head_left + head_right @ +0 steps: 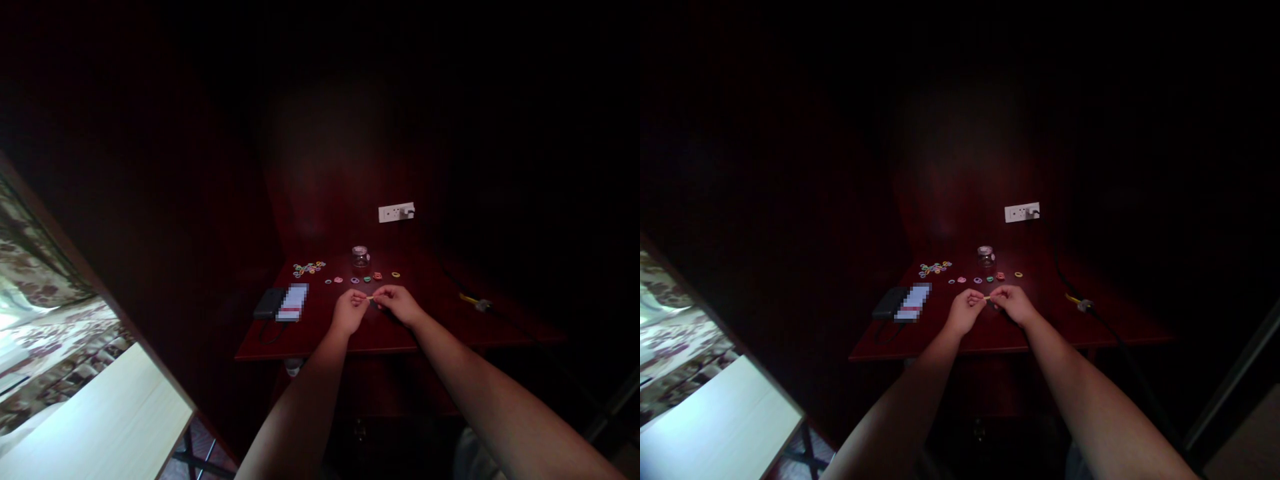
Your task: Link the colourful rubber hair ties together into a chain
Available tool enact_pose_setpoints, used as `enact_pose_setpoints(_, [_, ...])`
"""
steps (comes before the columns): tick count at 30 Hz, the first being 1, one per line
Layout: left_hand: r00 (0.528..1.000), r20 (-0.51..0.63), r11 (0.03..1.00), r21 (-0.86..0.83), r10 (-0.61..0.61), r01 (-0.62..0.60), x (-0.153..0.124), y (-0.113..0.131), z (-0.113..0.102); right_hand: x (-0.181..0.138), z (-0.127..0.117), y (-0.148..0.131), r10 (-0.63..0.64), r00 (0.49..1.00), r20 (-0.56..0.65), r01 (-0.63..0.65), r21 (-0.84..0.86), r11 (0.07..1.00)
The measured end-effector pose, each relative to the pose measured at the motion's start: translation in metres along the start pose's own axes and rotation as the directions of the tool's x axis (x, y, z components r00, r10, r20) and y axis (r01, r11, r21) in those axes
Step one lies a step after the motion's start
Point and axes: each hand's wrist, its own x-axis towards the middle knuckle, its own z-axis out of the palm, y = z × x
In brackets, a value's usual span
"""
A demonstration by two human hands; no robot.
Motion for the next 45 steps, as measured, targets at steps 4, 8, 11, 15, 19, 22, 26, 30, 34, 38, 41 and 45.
enact_pose_setpoints(4, [0.999, 0.035, 0.999, -0.041, -0.024, 0.026, 0.0, 0.002, 0.0, -0.001, -0.001, -0.001, 0.0, 1.0, 0.008, 0.0, -0.004, 1.0])
enact_pose_setpoints(8, [0.995, 0.104, 1.0, 0.009, 0.0, 0.0, -0.001, 0.003, -0.001, -0.001, 0.0, -0.002, -0.022, 0.999, 0.042, 0.022, -0.013, 1.0])
enact_pose_setpoints(11, [0.998, 0.055, 0.999, 0.04, 0.005, -0.007, -0.003, 0.003, -0.002, 0.003, -0.001, -0.001, -0.021, 0.999, 0.043, 0.021, -0.01, 1.0])
enact_pose_setpoints(15, [0.999, -0.029, 0.997, 0.058, -0.046, 0.047, -0.004, 0.006, -0.003, 0.018, -0.021, 0.006, -0.061, 0.985, -0.162, 0.05, -0.071, 0.996])
enact_pose_setpoints(19, [0.999, -0.01, 0.996, 0.082, -0.039, 0.04, -0.005, 0.011, -0.002, 0.042, -0.059, 0.017, -0.087, 0.875, -0.477, -0.014, -0.205, 0.979])
enact_pose_setpoints(22, [0.998, -0.058, 0.982, 0.182, -0.035, 0.045, -0.008, 0.017, -0.004, 0.061, -0.082, 0.025, -0.068, 0.823, -0.564, -0.11, -0.276, 0.955])
enact_pose_setpoints(26, [0.99, -0.122, 0.853, 0.522, 0.069, 0.005, -0.016, 0.023, -0.008, 0.082, -0.094, 0.033, -0.077, 0.818, -0.57, -0.213, -0.424, 0.88])
enact_pose_setpoints(30, [1.0, -0.012, 0.709, 0.705, -0.028, 0.028, -0.023, 0.02, -0.007, 0.093, -0.096, 0.04, -0.072, 0.868, -0.491, -0.248, -0.555, 0.794])
enact_pose_setpoints(34, [0.993, 0.063, 0.653, 0.757, -0.1, 0.018, -0.025, 0.016, -0.002, 0.096, -0.095, 0.045, -0.093, 0.884, -0.459, -0.252, -0.634, 0.731])
enact_pose_setpoints(38, [0.991, 0.085, 0.686, 0.728, -0.103, 0.009, -0.025, 0.02, -0.001, 0.097, -0.094, 0.044, -0.066, 0.893, -0.445, -0.288, -0.68, 0.674])
enact_pose_setpoints(41, [0.992, 0.091, 0.737, 0.676, -0.085, 0.002, -0.026, 0.023, -0.002, 0.093, -0.096, 0.041, -0.07, 0.907, -0.416, -0.269, -0.698, 0.664])
enact_pose_setpoints(45, [0.991, 0.104, 0.776, 0.631, -0.081, -0.003, -0.028, 0.021, -0.002, 0.072, -0.082, 0.019, -0.205, 0.902, -0.379, -0.177, -0.759, 0.626])
